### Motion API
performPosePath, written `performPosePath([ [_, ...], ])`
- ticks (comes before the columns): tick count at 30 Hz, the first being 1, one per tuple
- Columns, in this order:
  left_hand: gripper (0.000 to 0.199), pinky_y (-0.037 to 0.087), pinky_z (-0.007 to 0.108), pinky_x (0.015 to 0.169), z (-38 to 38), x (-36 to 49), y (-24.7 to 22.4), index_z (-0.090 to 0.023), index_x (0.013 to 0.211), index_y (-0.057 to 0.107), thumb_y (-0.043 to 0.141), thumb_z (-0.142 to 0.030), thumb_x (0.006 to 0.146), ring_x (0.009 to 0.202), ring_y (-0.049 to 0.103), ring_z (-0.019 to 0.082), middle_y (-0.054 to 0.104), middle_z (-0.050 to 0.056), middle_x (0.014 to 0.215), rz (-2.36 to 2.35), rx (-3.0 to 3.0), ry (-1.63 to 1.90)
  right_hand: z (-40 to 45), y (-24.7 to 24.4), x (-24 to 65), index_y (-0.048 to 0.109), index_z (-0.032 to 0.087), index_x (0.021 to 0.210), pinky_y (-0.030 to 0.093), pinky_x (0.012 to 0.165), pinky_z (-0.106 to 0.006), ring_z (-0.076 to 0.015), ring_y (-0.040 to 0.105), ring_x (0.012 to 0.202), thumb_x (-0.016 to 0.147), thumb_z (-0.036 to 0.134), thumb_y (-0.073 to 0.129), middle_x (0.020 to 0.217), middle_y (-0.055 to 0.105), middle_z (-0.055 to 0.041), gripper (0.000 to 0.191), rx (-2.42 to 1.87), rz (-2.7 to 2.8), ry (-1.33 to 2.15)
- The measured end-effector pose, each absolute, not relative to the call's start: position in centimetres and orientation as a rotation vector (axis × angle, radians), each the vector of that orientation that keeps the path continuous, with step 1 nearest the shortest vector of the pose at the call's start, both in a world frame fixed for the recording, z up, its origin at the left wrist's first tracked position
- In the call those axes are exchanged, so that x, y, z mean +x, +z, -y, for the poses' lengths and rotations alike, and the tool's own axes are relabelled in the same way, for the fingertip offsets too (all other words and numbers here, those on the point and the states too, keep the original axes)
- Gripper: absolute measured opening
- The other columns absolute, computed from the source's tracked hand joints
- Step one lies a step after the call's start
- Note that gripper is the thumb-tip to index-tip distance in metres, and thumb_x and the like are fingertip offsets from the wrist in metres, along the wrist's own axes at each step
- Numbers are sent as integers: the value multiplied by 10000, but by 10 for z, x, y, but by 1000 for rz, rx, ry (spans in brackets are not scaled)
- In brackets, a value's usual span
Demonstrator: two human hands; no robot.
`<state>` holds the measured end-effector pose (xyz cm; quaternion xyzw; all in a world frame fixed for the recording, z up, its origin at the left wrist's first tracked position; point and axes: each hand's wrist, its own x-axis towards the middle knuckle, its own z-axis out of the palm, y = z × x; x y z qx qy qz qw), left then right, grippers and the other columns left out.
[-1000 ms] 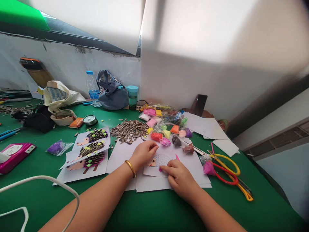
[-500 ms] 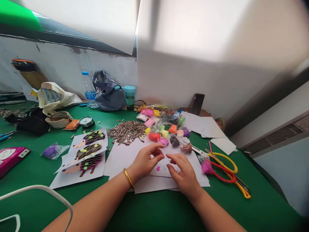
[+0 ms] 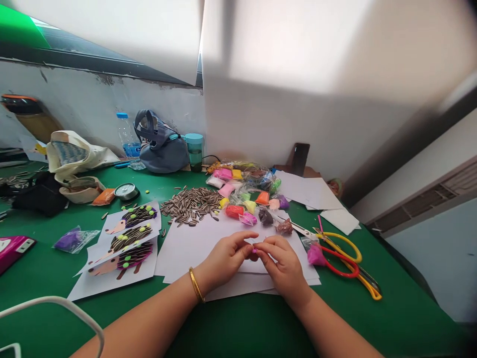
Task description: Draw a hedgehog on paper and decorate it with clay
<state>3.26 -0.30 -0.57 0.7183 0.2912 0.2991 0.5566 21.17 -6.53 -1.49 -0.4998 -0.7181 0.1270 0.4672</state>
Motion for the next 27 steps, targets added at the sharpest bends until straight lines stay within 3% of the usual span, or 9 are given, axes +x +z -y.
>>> performPosePath([
  [5, 353, 525, 280, 735, 6, 33, -3, -220, 1256, 577, 543, -333, 922, 786, 672, 159, 732, 35, 887, -736, 1727, 709, 66, -16, 211, 682, 243, 1111, 485, 800, -392, -219, 575, 915, 927, 265, 590, 959, 644, -75, 207, -1244, 1817, 255],
  [10, 349, 525, 297, 796, -3, 29, -5, -220, 1283, 547, 454, -330, 964, 841, 676, 165, 733, 36, 919, -769, 1847, 716, 66, -11, 215, 664, 207, 907, 466, 787, -369, -205, 562, 872, 942, 240, 524, 876, 612, -58, 148, -1315, 1754, 218],
  [13, 267, 490, 323, 891, -19, 22, -9, -228, 1157, 634, 503, -303, 937, 980, 652, 196, 712, 52, 1069, -979, 2086, 816, 66, -12, 223, 599, 202, 770, 450, 743, -358, -201, 547, 807, 952, 238, 468, 781, 578, -42, 227, -1402, 1779, 240],
  [15, 219, 486, 332, 874, -28, 17, -10, -225, 1067, 668, 515, -298, 928, 976, 642, 207, 710, 49, 1048, -1058, 2213, 829, 66, -16, 229, 616, 207, 794, 453, 749, -357, -206, 556, 816, 951, 244, 478, 801, 600, -44, 212, -1442, 1824, 266],
  [19, 165, 475, 342, 859, -27, 16, -5, -199, 995, 671, 582, -300, 899, 957, 621, 214, 701, 56, 996, -954, 2412, 832, 72, -28, 239, 662, 232, 1015, 471, 846, -368, -223, 582, 957, 926, 194, 523, 979, 658, -58, 169, -1439, 1889, 287],
  [23, 156, 456, 341, 810, -6, 23, 4, -210, 941, 680, 552, -296, 923, 879, 613, 202, 696, 49, 922, -659, 2653, 666, 78, -33, 242, 649, 219, 1006, 493, 791, -345, -212, 603, 896, 915, 164, 533, 941, 673, -53, 158, -1475, 1896, 335],
  [25, 142, 436, 371, 867, -2, 24, 6, -223, 986, 673, 609, -307, 891, 938, 611, 216, 696, 49, 984, -701, 2692, 625, 78, -33, 241, 662, 218, 976, 490, 777, -343, -209, 603, 867, 913, 178, 557, 904, 675, -47, 129, -1479, 1916, 324],
  [27, 330, 401, 412, 953, -5, 21, 5, -240, 1100, 645, 720, -361, 803, 1074, 584, 252, 676, 56, 1130, -790, 2686, 598, 75, -34, 239, 691, 226, 967, 483, 789, -350, -213, 600, 872, 910, 200, 586, 890, 671, -48, 123, -1466, 1958, 279],
])
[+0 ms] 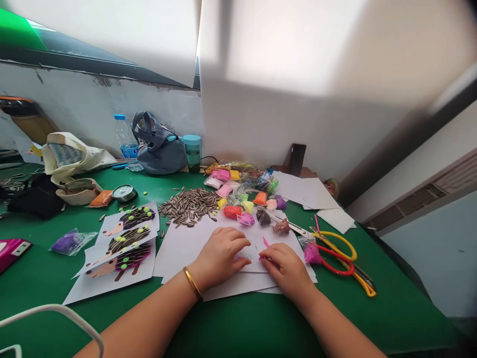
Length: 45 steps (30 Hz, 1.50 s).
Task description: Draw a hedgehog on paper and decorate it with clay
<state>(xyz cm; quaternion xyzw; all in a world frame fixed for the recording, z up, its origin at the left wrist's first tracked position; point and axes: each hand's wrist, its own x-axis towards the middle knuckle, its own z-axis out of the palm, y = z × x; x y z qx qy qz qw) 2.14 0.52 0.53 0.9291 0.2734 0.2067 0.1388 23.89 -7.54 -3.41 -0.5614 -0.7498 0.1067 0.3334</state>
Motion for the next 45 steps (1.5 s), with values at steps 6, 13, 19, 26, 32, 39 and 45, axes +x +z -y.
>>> performPosePath([
  [6, 860, 325, 460, 1064, -24, 12, -7, -281, 1358, 480, 821, -539, 612, 1311, 456, 306, 549, 70, 1398, -778, 2646, 372, 71, -40, 237, 735, 241, 1009, 475, 763, -346, -211, 581, 836, 910, 192, 586, 842, 642, -56, 185, -1494, 2041, 172],
  [13, 944, 303, 461, 1083, -24, 12, -11, -293, 1410, 420, 824, -544, 594, 1330, 437, 309, 523, 65, 1426, -805, 2608, 306, 84, -38, 245, 678, 247, 1162, 459, 794, -362, -221, 561, 906, 857, 75, 519, 940, 624, -68, 385, -1492, 2090, 152],
  [19, 981, 309, 468, 1076, -25, 12, -12, -287, 1421, 406, 833, -546, 577, 1333, 433, 311, 509, 80, 1439, -817, 2606, 290, 88, -36, 237, 658, 305, 1215, 411, 790, -383, -225, 518, 883, 802, 54, 540, 935, 589, -61, 497, -1546, 2202, 103],
  [26, 999, 311, 472, 1079, -25, 12, -11, -285, 1424, 404, 837, -554, 565, 1330, 438, 320, 511, 81, 1437, -816, 2596, 297, 89, -33, 242, 744, 291, 1019, 374, 764, -354, -205, 509, 850, 799, 58, 532, 894, 582, -50, 384, -1563, 2119, -5],
  [32, 994, 310, 468, 1077, -25, 12, -10, -277, 1421, 410, 835, -559, 567, 1330, 438, 313, 516, 82, 1432, -816, 2593, 295, 89, -31, 236, 690, 330, 1150, 377, 789, -356, -210, 511, 884, 804, 77, 573, 931, 593, -45, 444, -1519, 2225, 6],
  [39, 971, 296, 463, 1087, -26, 12, -12, -297, 1426, 401, 817, -565, 590, 1335, 430, 319, 514, 79, 1432, -817, 2581, 293, 90, -30, 239, 709, 309, 1110, 390, 797, -381, -218, 514, 897, 796, 53, 535, 944, 603, -52, 441, -1477, 2213, 42],
  [45, 941, 296, 467, 1086, -25, 13, -12, -295, 1426, 403, 794, -576, 617, 1329, 434, 323, 521, 82, 1424, -812, 2571, 295, 88, -32, 240, 750, 265, 950, 441, 781, -377, -219, 538, 883, 780, 34, 503, 904, 606, -56, 379, -1457, 2082, 120],
])
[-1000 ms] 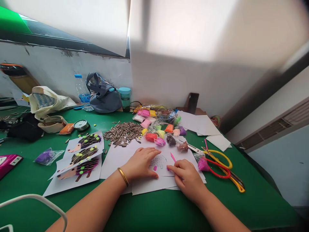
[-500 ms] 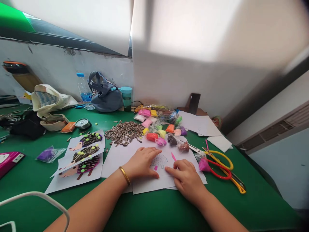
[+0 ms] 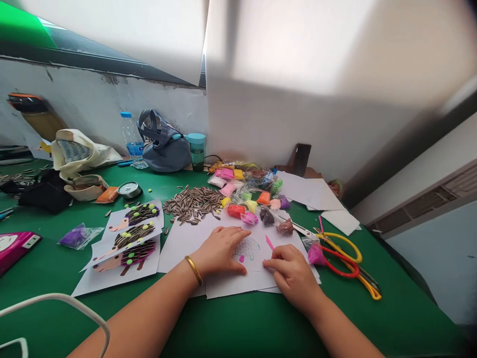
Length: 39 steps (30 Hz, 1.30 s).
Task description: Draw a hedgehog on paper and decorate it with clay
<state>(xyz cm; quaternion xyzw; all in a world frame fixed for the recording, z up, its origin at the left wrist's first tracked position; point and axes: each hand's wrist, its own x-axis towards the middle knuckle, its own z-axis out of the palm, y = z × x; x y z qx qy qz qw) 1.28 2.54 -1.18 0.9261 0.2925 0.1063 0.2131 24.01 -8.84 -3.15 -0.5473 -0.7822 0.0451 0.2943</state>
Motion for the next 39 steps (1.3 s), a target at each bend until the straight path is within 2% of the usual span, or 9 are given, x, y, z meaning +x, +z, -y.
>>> performPosePath([
  [4, 953, 303, 472, 1082, -25, 13, -11, -285, 1423, 407, 809, -563, 604, 1328, 436, 317, 517, 81, 1428, -818, 2574, 294, 85, -34, 244, 735, 244, 978, 477, 801, -375, -225, 558, 911, 789, 40, 490, 922, 605, -63, 371, -1483, 1952, 198],
  [11, 939, 300, 467, 1086, -25, 13, -12, -295, 1430, 391, 791, -570, 626, 1328, 437, 318, 528, 79, 1415, -817, 2573, 301, 81, -36, 243, 718, 249, 1032, 490, 811, -405, -245, 569, 917, 869, 200, 591, 919, 609, -72, 212, -1533, 1971, 230],
  [19, 928, 292, 489, 1088, -25, 13, -14, -288, 1425, 401, 770, -605, 634, 1327, 437, 329, 510, 102, 1429, -832, 2575, 313, 74, -24, 232, 723, 276, 1015, 498, 816, -381, -220, 570, 913, 885, 168, 553, 908, 599, -57, 240, -1386, 2013, 339],
  [29, 941, 291, 489, 1091, -25, 13, -14, -292, 1426, 405, 786, -590, 619, 1324, 441, 331, 505, 104, 1434, -845, 2557, 305, 64, -36, 247, 723, 243, 1025, 466, 765, -373, -232, 577, 872, 880, 279, 618, 897, 625, -65, 182, -1591, 2060, 155],
  [39, 940, 293, 482, 1091, -25, 13, -16, -293, 1427, 402, 788, -586, 622, 1332, 433, 329, 497, 104, 1440, -842, 2558, 310, 62, -28, 232, 707, 239, 982, 459, 789, -372, -221, 573, 868, 863, 255, 637, 892, 621, -60, 139, -1495, 2078, 152],
])
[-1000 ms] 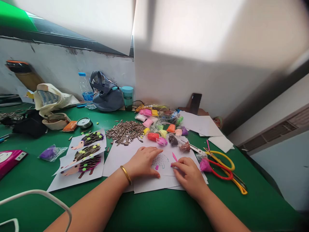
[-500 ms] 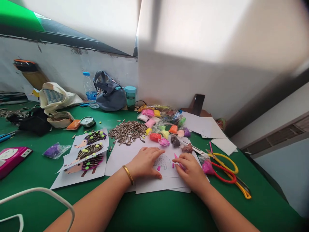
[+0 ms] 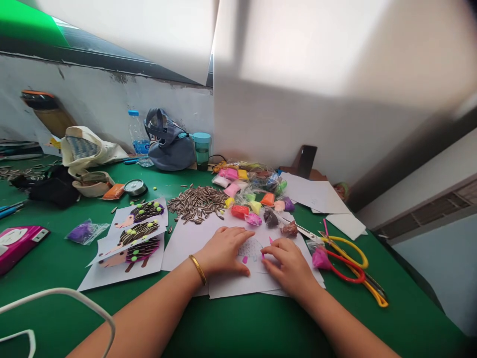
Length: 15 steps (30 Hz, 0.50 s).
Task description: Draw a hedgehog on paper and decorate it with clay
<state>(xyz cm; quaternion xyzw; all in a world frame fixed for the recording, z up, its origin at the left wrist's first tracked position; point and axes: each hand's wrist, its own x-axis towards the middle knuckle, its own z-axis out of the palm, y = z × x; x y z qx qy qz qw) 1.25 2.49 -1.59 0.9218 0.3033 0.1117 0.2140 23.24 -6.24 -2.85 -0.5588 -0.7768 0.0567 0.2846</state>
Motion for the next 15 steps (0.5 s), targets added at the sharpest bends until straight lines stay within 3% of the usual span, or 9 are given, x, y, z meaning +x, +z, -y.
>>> performPosePath([
  [15, 939, 298, 497, 1090, -25, 12, -18, -290, 1434, 386, 772, -598, 635, 1332, 437, 327, 499, 103, 1440, -834, 2579, 322, 61, -36, 216, 713, 243, 986, 438, 795, -382, -227, 556, 865, 827, 248, 702, 882, 625, -53, 159, -1491, 2093, 199],
])
